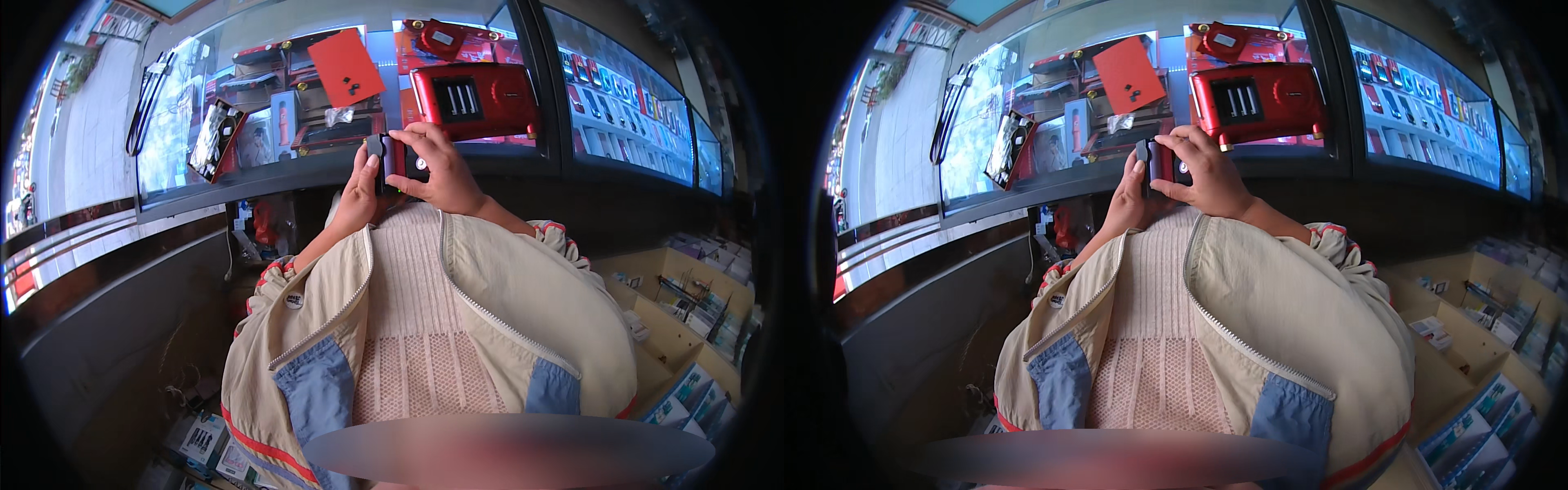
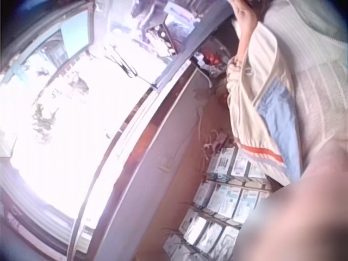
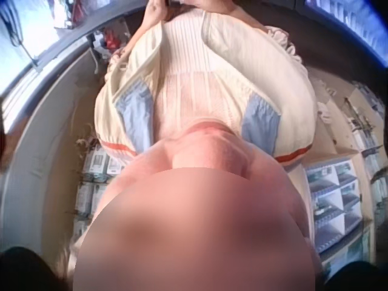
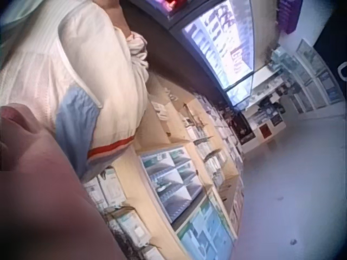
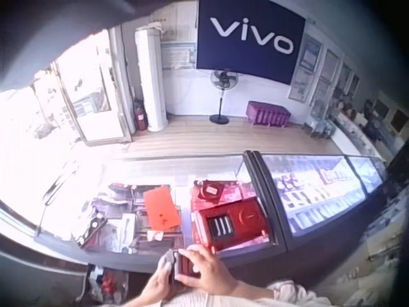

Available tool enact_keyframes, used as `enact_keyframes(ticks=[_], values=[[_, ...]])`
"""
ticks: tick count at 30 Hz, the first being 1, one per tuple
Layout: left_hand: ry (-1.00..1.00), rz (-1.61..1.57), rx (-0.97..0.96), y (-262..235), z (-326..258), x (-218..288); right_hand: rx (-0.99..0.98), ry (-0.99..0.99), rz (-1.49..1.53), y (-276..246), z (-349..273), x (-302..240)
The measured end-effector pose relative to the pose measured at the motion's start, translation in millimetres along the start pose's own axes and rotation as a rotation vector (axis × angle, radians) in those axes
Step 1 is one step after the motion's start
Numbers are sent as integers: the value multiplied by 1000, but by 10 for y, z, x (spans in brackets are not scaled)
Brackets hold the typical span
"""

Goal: The person opens a red portable device, inserts a battery, and powers it on. They then interact with the touchscreen interface, navigating through menus and selecting options.

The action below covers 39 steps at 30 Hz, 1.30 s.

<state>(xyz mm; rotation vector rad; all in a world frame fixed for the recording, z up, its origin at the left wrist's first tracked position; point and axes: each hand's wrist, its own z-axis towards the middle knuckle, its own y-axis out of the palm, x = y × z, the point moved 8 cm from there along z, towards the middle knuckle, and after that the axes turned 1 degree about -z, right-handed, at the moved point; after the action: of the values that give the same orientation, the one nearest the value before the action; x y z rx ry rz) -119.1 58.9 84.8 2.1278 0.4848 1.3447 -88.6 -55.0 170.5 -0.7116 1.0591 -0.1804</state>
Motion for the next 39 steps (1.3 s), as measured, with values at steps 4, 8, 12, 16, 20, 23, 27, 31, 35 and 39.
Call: enact_keyframes(ticks=[4,8,12,16,20,23,27,31,35,39], values=[[-23,39,-45,199,163,-333,50,9,45,-267,-230,287],[43,102,37,272,278,-516,31,14,74,-420,-308,473],[250,620,104,186,333,-527,-14,58,140,-451,-271,575],[126,337,147,225,358,-570,-10,105,358,-422,-210,759],[56,52,205,224,411,-557,13,235,506,-508,27,1013],[110,-38,208,140,407,-493,247,172,454,-828,413,1428],[104,-157,273,81,458,-455,87,285,172,-611,525,1905],[82,-248,323,-52,505,-570,66,241,51,-389,449,1972],[38,-264,235,-200,605,-687,67,123,-40,-398,466,1944],[-32,-214,210,-158,701,-713,176,20,5,-462,487,1866]])
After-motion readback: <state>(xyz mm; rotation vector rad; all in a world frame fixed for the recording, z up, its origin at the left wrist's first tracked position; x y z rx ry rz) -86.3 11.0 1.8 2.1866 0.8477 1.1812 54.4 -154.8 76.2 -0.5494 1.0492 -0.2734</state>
